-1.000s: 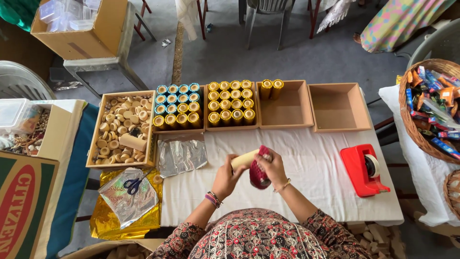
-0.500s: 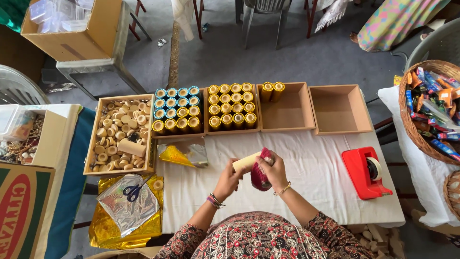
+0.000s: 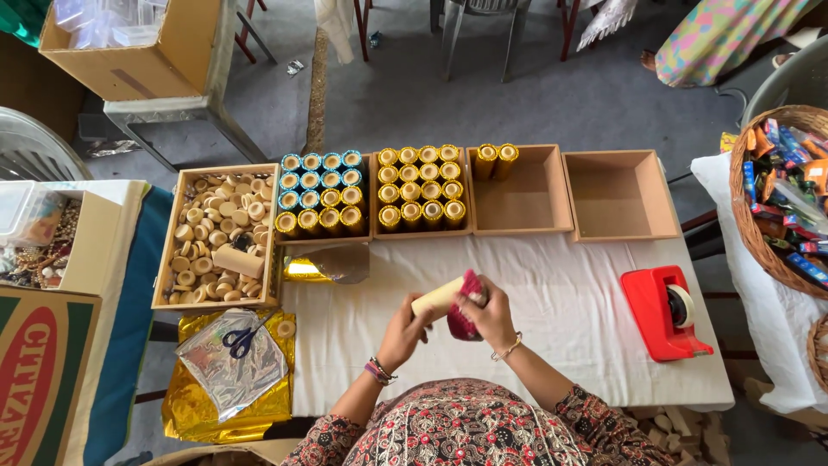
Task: The person wraps gold foil around cylindrical candles, pressing and smoothing the foil by hand, and places the finished wrapped candles into cardboard trays. They then pick up an unwrapped candle and rub it with a red cloth, wiping its surface.
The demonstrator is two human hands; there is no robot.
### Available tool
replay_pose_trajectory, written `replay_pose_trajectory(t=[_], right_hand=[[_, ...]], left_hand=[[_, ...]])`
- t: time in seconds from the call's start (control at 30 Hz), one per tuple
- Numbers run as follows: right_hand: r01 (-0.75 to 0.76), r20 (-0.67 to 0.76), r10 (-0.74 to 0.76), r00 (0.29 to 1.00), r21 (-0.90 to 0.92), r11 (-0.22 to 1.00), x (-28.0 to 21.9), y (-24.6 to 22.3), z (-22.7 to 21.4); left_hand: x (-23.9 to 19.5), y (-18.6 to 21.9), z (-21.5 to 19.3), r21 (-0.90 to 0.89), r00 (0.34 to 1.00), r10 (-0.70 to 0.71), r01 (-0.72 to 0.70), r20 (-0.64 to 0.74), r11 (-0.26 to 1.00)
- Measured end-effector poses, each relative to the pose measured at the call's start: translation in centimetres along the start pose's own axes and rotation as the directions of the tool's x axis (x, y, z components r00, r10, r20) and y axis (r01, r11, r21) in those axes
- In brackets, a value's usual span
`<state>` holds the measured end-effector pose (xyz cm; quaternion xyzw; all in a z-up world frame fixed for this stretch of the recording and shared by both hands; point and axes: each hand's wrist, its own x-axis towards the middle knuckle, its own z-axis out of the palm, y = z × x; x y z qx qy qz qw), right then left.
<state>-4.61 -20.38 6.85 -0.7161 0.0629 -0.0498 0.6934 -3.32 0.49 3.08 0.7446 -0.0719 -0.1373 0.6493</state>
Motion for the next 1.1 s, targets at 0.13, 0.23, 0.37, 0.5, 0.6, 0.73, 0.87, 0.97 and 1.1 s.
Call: replay_pose_trajectory(t=[0.13, 0.23, 0.37, 0.5, 0.6, 0.73, 0.87, 0.97, 1.1], right_hand=[[0.459, 0.235, -0.401, 0.885, -0.310, 0.833, -1.5, -3.3, 1.3], [0.504, 0.309, -0.407, 0.860, -0.384, 0.774, -2.0, -3.2, 1.6], [0.036, 0.171, -0.017, 0.985, -0.109, 0.993, -0.2, 2.1, 0.4], [-0.179, 0.076, 0.168, 0.983, 0.159, 0.971, 0.4, -0.8, 0.4], [0.193, 0.081, -0.182, 0.980, -0.152, 0.969, -0.1, -4.4, 0.9], [0.443, 0.203, -0.399, 0.894, -0.278, 0.852, -0.1, -4.1, 1.0], [-0.052, 0.069, 0.047, 0.997, 0.071, 0.996, 2.1, 1.5, -0.2], [-0.299, 0.077, 0.290, 0.954, 0.341, 0.891, 2.1, 2.6, -0.7], [0.357, 0.071, -0.351, 0.934, -0.124, 0.926, -0.1, -4.7, 1.0]], left_hand=[[1.0, -5.0, -1.4, -0.352, 0.866, -0.489, 0.493, 0.106, 0.796], [0.7, -4.2, -1.3, -0.424, 0.882, -0.470, 0.442, 0.043, 0.790], [-1.3, 6.0, -0.5, -0.147, 0.987, 0.094, -0.113, -0.128, 0.983], [-0.7, 4.5, -0.5, 0.034, 0.987, 0.158, -0.157, -0.026, 0.987], [1.2, -1.2, -1.3, -0.140, 0.976, -0.203, 0.212, 0.079, 0.967], [2.1, -3.5, -1.0, -0.266, 0.932, -0.354, 0.361, 0.076, 0.894], [-0.1, 9.7, 0.2, 0.163, 0.854, 0.515, -0.500, -0.068, 0.851], [0.4, 8.6, 0.3, 0.283, 0.865, 0.494, -0.454, -0.088, 0.845], [3.0, -3.2, 0.5, -0.303, 0.969, -0.242, 0.218, -0.045, 0.928]])
